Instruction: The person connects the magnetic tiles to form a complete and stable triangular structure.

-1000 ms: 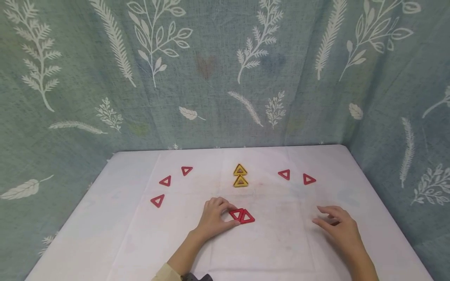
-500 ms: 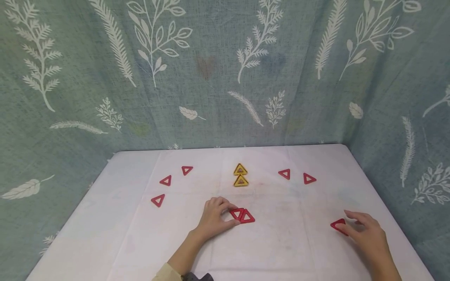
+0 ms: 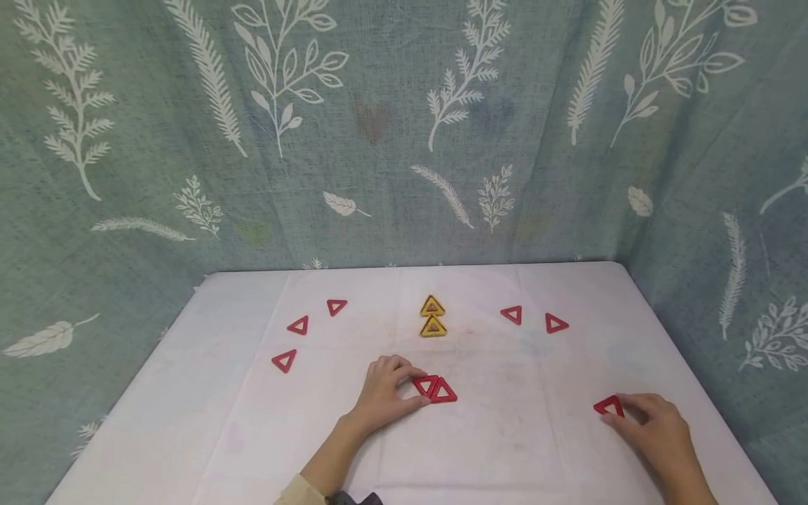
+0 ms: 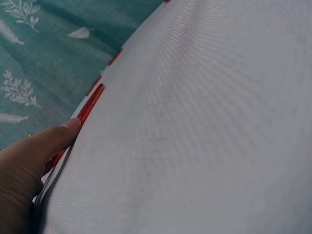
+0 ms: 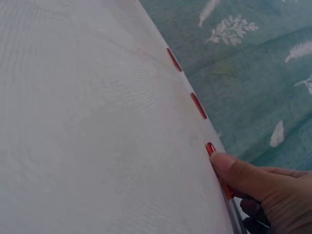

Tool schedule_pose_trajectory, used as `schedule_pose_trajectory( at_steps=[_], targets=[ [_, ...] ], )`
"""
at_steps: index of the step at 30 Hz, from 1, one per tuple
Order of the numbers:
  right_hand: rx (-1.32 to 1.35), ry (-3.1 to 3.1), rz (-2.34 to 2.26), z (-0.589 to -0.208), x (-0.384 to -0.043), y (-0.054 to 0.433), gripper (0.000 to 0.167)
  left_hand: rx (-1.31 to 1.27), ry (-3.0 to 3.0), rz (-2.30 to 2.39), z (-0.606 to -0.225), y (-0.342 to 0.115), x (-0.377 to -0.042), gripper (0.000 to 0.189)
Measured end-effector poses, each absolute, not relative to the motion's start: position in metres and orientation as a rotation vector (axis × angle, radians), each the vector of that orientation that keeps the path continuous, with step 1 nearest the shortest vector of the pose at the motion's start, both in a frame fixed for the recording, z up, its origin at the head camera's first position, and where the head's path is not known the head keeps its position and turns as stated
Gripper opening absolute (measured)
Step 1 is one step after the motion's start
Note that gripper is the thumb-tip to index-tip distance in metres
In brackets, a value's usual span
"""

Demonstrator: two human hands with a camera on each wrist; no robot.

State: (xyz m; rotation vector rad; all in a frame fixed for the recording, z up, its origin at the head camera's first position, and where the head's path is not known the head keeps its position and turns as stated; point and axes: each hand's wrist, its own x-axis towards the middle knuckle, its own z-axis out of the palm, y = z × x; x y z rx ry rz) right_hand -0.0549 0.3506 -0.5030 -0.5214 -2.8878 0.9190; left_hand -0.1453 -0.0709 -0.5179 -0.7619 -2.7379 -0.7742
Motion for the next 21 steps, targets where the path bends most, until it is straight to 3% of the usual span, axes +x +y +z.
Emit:
schedule_pose_trajectory(
  at_steps=[11, 21],
  targets=[
    [-0.518, -2.878, 1.009, -0.505, -0.06, 0.344, 0.071, -0.766, -2.752, -0.804, -0.52, -0.072, -0.147, 0.036],
    [-0.553, -2.851, 1.142, -0.504, -0.066, 0.334, 0.06, -0.788, -2.749, -0.793, -0.521, -0.073, -0.148, 0.036]
  ],
)
